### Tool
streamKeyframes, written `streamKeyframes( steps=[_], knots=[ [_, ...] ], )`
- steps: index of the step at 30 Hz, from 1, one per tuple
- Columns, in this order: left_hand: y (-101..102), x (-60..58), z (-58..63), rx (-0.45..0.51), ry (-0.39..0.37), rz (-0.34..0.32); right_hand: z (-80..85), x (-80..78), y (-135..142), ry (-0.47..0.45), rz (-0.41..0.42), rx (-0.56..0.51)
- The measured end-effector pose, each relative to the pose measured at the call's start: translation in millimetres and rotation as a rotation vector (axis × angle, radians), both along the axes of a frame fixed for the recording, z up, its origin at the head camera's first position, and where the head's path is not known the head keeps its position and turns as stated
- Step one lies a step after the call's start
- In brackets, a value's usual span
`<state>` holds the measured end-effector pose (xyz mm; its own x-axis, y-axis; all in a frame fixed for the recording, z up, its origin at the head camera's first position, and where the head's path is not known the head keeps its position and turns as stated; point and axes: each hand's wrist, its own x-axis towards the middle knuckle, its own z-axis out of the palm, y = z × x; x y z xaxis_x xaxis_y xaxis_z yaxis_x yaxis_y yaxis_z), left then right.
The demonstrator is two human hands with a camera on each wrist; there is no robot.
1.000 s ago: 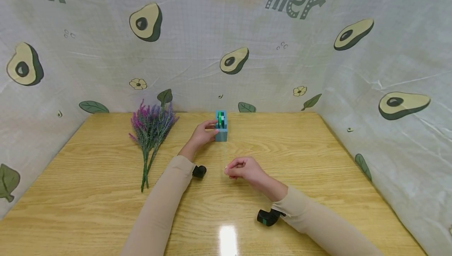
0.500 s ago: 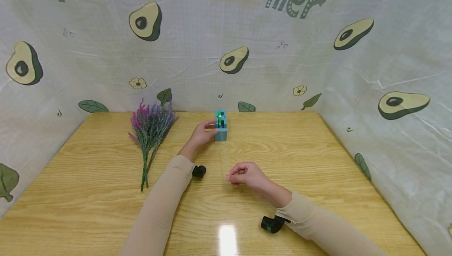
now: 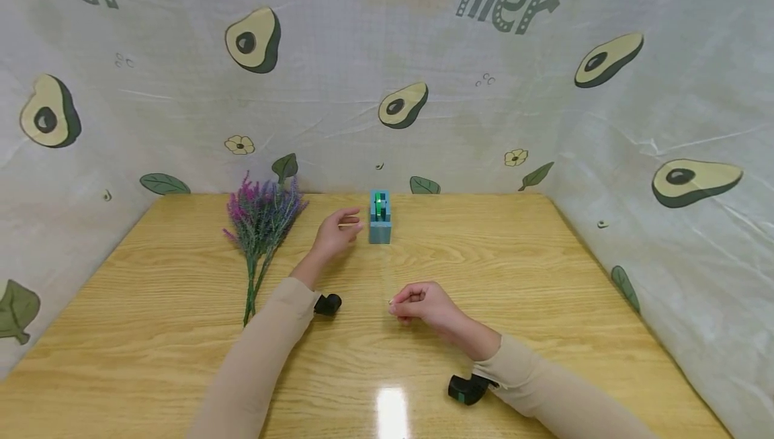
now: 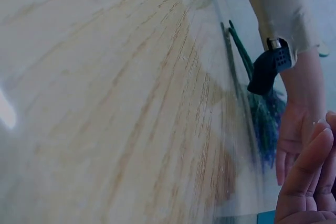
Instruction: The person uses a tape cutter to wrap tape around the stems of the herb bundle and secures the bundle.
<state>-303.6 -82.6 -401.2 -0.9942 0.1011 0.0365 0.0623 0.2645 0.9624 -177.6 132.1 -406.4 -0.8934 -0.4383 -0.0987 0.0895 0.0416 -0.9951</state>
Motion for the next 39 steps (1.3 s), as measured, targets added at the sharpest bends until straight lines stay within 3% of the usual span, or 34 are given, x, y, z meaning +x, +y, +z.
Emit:
streamKeyframes(
  steps=[13,24,39],
  knots=[
    [-30.5,26.0,7.6,-0.143,0.074,0.045,-0.2,2.0,0.8,-0.009,0.008,-0.023],
    [-57.2,44.1,13.5,-0.157,0.120,0.035,-1.2,2.3,-1.0,-0.013,0.005,-0.040],
    [-98.0,63.7,8.2,-0.272,0.183,0.045,-1.1,3.6,-0.3,-0.021,-0.007,-0.040]
  ],
)
